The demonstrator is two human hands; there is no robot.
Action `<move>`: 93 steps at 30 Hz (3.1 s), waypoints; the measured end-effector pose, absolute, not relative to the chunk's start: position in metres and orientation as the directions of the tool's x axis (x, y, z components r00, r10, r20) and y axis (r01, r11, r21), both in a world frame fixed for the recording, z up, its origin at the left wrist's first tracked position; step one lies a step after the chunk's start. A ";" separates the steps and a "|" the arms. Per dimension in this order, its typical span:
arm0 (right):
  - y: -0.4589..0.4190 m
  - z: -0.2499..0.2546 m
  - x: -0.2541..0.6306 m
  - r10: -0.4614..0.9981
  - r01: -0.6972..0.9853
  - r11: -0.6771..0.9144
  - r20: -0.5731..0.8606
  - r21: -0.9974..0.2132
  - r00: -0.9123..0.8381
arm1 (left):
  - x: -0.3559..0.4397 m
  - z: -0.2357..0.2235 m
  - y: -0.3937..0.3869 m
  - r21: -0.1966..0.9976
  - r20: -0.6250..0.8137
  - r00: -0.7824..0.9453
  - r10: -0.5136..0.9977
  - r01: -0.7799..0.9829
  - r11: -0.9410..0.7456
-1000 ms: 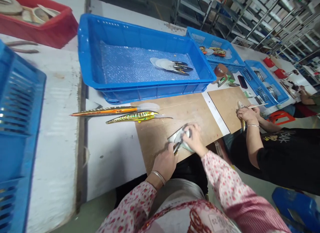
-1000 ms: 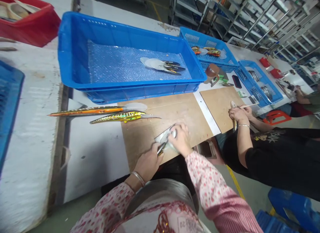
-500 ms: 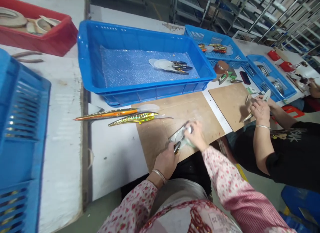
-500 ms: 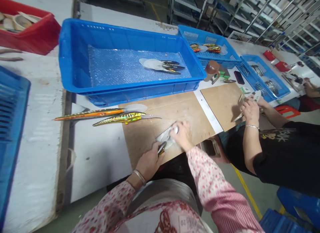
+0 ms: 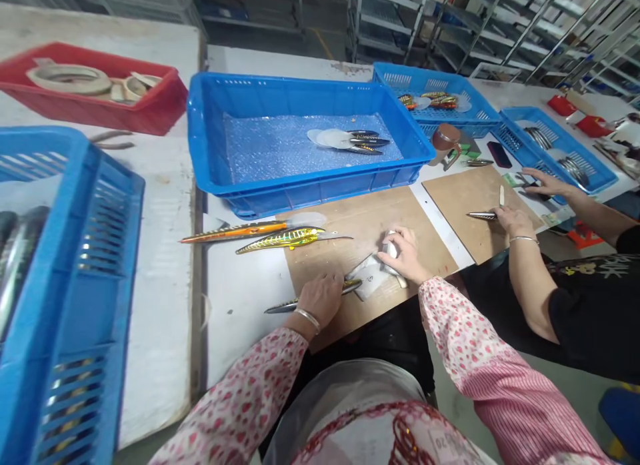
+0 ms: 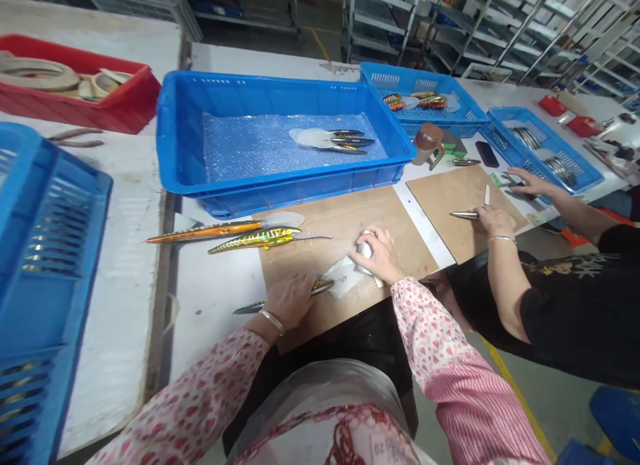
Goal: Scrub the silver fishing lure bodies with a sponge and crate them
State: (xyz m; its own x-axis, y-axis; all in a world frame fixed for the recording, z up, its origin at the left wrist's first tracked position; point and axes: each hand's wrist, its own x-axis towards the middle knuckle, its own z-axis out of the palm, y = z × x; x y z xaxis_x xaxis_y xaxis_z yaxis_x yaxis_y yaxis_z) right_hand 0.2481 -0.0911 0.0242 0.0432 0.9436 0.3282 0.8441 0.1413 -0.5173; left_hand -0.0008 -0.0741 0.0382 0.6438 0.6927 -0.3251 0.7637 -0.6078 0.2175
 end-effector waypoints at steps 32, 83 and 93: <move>-0.066 0.049 0.198 0.927 0.862 0.374 0.153 -0.343 -0.341 | 0.002 0.034 -0.068 0.234 -0.334 0.677 0.656 0.734 -0.638; -0.072 0.045 0.193 0.969 0.920 0.227 0.167 -0.318 -0.181 | 0.002 0.032 -0.069 0.257 -0.317 0.670 0.671 0.742 -0.619; -0.067 0.047 0.168 0.972 0.916 0.183 0.204 -0.358 -0.114 | 0.002 0.027 -0.071 0.240 -0.302 0.664 0.684 0.748 -0.620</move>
State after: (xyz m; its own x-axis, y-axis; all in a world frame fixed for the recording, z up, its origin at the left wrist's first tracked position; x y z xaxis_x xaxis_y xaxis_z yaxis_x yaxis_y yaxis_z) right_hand 0.1681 -0.0668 0.0470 -0.1144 0.9723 0.2039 0.9157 0.1828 -0.3579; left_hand 0.0018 -0.0705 0.0270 0.6638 0.6840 -0.3025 0.7475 -0.6195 0.2396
